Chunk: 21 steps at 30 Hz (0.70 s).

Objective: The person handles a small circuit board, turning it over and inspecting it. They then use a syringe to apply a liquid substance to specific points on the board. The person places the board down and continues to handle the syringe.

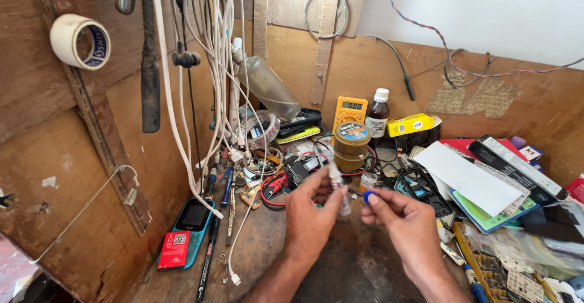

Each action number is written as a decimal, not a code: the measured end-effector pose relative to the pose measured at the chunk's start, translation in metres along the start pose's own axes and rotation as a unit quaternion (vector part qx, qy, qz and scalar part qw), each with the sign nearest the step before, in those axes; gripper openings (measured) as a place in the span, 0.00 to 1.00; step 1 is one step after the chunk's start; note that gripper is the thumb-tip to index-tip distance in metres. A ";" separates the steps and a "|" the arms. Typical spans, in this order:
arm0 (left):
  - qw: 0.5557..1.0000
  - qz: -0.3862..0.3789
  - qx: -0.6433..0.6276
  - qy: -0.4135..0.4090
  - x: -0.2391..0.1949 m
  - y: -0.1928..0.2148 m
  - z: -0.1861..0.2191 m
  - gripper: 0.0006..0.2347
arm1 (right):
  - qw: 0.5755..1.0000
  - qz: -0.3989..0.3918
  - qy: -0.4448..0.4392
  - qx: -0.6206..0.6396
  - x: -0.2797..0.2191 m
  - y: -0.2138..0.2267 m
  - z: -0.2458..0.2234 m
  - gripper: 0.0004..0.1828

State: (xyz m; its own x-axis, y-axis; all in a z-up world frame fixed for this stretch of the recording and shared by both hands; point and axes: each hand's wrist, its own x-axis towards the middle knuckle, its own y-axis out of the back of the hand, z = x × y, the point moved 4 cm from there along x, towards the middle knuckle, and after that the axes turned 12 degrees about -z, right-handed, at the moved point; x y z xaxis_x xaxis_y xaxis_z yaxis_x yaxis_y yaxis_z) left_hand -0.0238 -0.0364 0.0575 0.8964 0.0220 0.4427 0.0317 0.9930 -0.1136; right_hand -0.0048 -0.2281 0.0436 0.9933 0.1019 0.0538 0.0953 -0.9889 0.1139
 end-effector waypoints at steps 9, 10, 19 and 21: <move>0.946 0.064 -0.309 0.075 0.010 0.016 -0.037 0.08 | 0.989 0.019 0.072 0.131 -0.006 -0.029 -0.011 0.15; 0.940 0.062 -0.325 0.081 0.009 0.016 -0.038 0.07 | 0.988 0.029 0.082 0.131 -0.006 -0.032 -0.011 0.15; 0.917 0.050 -0.373 0.129 0.007 0.010 -0.041 0.09 | 0.985 0.084 0.128 0.073 -0.004 -0.043 -0.021 0.13; 0.918 0.049 -0.371 0.131 0.007 0.010 -0.042 0.10 | 0.984 0.085 0.143 0.056 -0.006 -0.044 -0.025 0.13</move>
State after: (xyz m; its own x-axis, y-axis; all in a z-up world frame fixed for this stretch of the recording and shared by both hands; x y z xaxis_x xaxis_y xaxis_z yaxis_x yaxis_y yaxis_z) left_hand 0.0013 -0.0313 0.0224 0.9836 -0.0178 0.1792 0.1498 0.6334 -0.7592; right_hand -0.0166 -0.1823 0.0630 0.9381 -0.0563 0.3417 -0.0487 -0.9983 -0.0308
